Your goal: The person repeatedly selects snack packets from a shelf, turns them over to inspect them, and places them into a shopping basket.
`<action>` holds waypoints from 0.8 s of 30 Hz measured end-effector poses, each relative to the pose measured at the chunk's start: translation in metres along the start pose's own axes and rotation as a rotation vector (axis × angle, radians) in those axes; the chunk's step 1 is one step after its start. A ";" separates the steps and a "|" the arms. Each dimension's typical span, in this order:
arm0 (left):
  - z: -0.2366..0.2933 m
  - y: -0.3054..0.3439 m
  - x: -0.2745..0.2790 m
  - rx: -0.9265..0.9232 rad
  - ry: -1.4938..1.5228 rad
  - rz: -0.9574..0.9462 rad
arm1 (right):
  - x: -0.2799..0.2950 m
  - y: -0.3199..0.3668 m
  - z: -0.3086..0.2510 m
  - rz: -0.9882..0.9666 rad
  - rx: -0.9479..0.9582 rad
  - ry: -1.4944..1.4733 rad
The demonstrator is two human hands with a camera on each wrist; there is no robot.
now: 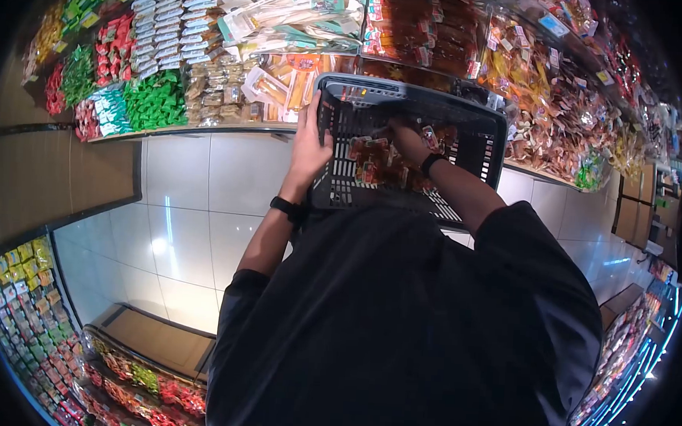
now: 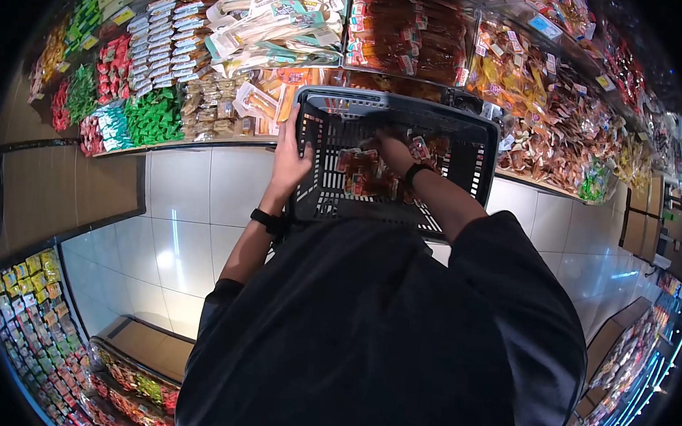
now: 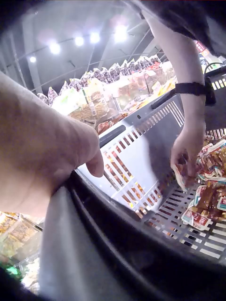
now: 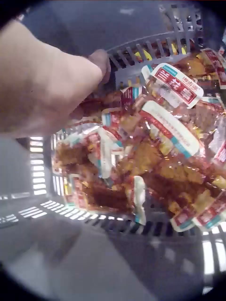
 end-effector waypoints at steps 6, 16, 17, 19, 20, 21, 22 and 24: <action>0.027 0.003 0.006 -0.250 -0.346 0.124 | 0.071 0.050 -0.156 0.024 0.220 -0.025; 0.030 0.017 -0.011 0.334 0.976 -0.273 | 0.025 0.018 -0.118 0.057 -0.068 -0.603; 0.038 0.019 -0.004 0.390 1.068 -0.268 | 0.007 0.015 -0.094 0.044 -0.016 -0.074; 0.046 0.022 0.008 0.399 1.082 -0.220 | -0.037 0.029 -0.063 -0.031 0.098 0.603; 0.052 0.023 0.018 0.384 1.066 -0.210 | -0.042 0.037 -0.061 -0.036 0.097 0.595; 0.056 0.024 0.025 0.369 1.051 -0.200 | -0.047 0.044 -0.056 -0.096 0.064 0.591; 0.058 0.024 0.032 0.354 1.031 -0.141 | -0.051 0.048 -0.052 -0.157 0.033 0.587; 0.058 0.030 0.045 0.354 1.052 -0.022 | -0.054 0.043 -0.039 -0.180 -0.039 0.538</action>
Point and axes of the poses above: each hand's wrist, its own y-axis away from the middle knuckle, its own x-axis out of the back of the hand, z = x × y, the point moved 3 cm from there along -y, towards the middle knuckle, and after that the axes turned 2 degrees about y, right-handed, at the moved point
